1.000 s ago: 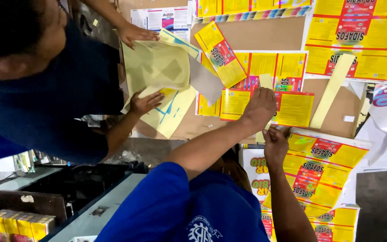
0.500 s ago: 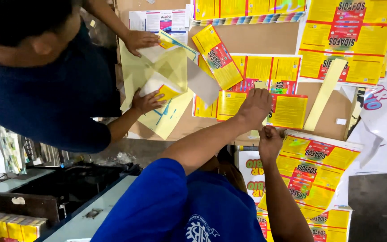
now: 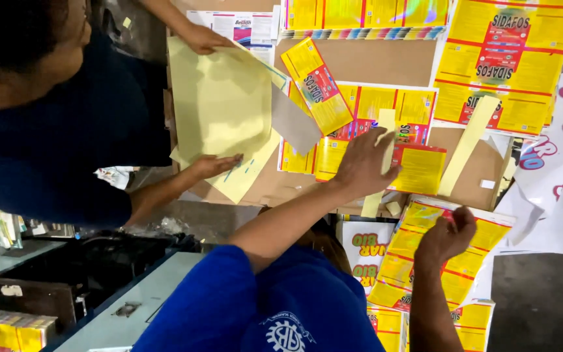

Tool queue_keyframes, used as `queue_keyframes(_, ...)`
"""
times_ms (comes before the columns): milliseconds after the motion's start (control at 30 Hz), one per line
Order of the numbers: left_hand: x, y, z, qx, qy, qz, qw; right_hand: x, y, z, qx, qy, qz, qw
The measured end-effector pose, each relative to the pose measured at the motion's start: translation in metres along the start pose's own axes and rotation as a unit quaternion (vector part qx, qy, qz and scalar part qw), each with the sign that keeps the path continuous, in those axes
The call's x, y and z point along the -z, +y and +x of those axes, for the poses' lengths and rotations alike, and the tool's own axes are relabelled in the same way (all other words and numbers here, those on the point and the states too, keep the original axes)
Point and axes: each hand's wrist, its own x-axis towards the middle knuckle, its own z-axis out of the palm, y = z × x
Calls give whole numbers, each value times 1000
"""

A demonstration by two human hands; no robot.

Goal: The recorder is organizing, flipping, and inspecting a large stack of printed product labels.

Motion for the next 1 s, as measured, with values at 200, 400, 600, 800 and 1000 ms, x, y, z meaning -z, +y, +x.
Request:
queue_keyframes(200, 11, -65, 4, 167, 191, -170, 952, -21, -120, 72, 203, -5, 52, 978)
queue_keyframes(400, -33, -199, 6, 423, 234, -288, 827, -152, -185, 134, 316, -231, -54, 919)
queue_keyframes(600, -91, -278, 3, 608, 163, -547, 552, -319, -147, 156, 193, -475, -161, 844)
queue_keyframes(800, -105, -292, 1, 590, 191, -401, 674, -441, -28, 161, 187, -532, -266, 782)
queue_keyframes(1000, -110, -298, 7, 583, 228, -496, 602, -446, -42, 139, 174, -512, -356, 762)
